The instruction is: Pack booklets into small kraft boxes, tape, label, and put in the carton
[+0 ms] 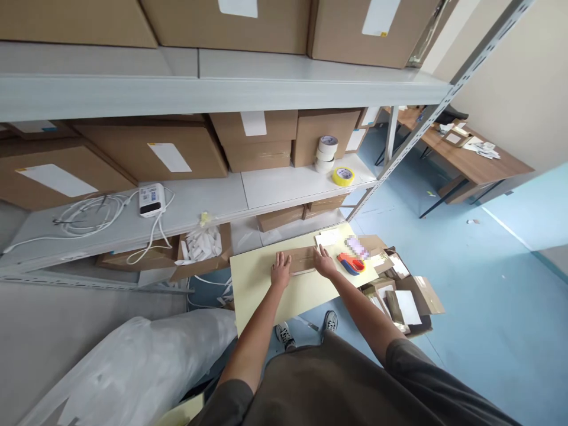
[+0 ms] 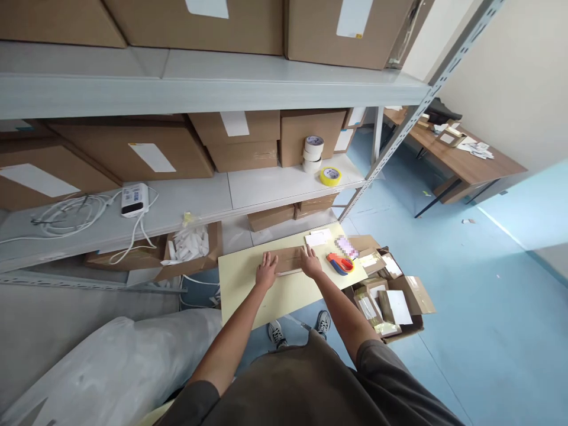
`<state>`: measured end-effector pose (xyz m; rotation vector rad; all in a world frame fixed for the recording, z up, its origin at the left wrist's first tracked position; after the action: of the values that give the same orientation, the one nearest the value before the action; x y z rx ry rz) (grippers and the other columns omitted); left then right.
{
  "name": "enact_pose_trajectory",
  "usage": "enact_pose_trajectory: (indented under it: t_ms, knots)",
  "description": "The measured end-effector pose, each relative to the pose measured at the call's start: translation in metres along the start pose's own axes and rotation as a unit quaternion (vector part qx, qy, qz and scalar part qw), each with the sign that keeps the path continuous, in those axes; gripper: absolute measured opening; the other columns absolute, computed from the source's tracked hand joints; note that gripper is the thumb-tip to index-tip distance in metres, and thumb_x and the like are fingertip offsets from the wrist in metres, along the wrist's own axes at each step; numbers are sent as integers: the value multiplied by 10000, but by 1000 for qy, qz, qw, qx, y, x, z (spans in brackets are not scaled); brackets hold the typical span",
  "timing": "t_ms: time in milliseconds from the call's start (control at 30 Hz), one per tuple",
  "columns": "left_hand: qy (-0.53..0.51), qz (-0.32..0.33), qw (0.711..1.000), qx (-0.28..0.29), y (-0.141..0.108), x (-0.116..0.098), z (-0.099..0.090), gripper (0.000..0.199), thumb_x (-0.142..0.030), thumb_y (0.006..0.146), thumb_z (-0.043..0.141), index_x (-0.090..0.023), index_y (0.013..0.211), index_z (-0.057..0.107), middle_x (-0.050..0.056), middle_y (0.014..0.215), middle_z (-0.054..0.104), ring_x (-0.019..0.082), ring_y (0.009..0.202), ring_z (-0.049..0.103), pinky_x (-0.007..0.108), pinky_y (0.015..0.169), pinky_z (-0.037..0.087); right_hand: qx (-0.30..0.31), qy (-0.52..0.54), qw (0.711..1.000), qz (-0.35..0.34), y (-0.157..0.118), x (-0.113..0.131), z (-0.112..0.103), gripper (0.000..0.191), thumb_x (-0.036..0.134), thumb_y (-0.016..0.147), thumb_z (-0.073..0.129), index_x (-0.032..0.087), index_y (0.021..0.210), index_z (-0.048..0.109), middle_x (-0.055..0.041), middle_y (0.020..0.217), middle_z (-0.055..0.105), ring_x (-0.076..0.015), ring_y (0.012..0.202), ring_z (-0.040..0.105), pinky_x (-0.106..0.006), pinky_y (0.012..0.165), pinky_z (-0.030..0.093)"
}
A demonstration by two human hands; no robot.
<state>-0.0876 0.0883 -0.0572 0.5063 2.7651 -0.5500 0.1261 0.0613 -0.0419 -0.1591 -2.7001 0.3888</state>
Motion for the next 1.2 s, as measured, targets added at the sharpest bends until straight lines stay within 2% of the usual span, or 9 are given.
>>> enact_pose_trajectory:
  t_ms: [167,333,467,600,700,800,900,1067,1200]
  knots:
    - [39,-7,999,17,-1,-3,0,775,-405,949,603,-264,1653,311,151,1762,96,338,1631,5,524,1152,437,-84,32,996,-5,-9,-36,-55,710,334,997,499,250,1662,264,-106,1734,243,-327,1573,239,-504,1195,367]
    - [75,-12,997,30,0,-22,6,756,-450,975,558,-268,1659,293,142,1763,111,326,1632,10,484,1148,457,-130,49,990,19,-22,-112,-94,645,312,989,502,198,1611,378,-133,1676,353,-318,1539,279,-487,1218,336]
    - [100,-14,994,35,1,-49,17,775,-488,982,545,-268,1669,264,145,1761,117,328,1631,32,479,1175,430,-125,68,987,76,-34,-177,-92,582,300,989,509,164,1552,463,-173,1541,515,-322,1423,438,-439,1153,406]
    - [118,5,991,57,2,-79,28,766,-488,985,544,-276,1668,271,124,1765,116,316,1633,23,467,1213,383,-63,88,986,124,-43,-223,-58,430,314,1003,519,165,1399,599,-178,1349,659,-307,1268,579,-378,1023,476]
    - [139,-10,987,78,6,-86,34,753,-458,994,515,-271,1673,248,121,1767,94,311,1633,-7,493,1211,375,6,88,992,87,-42,-229,-22,393,331,970,596,175,1330,625,-162,1373,653,-293,1284,577,-353,1019,465]
    - [157,-29,982,104,9,-84,38,752,-447,999,506,-262,1676,236,131,1767,48,308,1633,-23,497,1206,371,83,69,991,73,-36,-227,10,523,346,928,649,129,1396,559,-205,1399,634,-323,1315,560,-409,1084,415]
    - [166,-41,977,125,11,-82,39,756,-443,1006,508,-266,1681,216,133,1765,-17,304,1632,-36,486,1183,398,105,51,987,110,-27,-227,20,530,298,944,607,61,1412,528,-276,1408,607,-357,1338,550,-460,1119,371]
    - [154,-54,973,161,11,-81,40,803,-460,1007,524,-281,1693,147,131,1753,-115,316,1627,-76,511,1151,425,112,43,988,97,-20,-225,1,514,201,918,576,91,1418,534,-248,1337,664,-344,1216,634,-411,1004,452]
    - [123,-54,978,159,10,-83,41,820,-416,990,528,-293,1695,126,107,1747,-134,312,1623,-99,535,1144,427,24,112,993,40,-30,-207,-41,572,316,985,516,124,1516,420,-206,1367,659,-329,1173,651,-377,936,487]
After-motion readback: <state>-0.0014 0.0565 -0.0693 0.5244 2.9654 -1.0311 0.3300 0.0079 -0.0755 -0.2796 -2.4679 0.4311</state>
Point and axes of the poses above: each hand's wrist, its own y-axis towards the middle knuckle, its own z-axis out of the palm, x = y × z, the point moved 8 cm from there along y, towards the middle knuckle
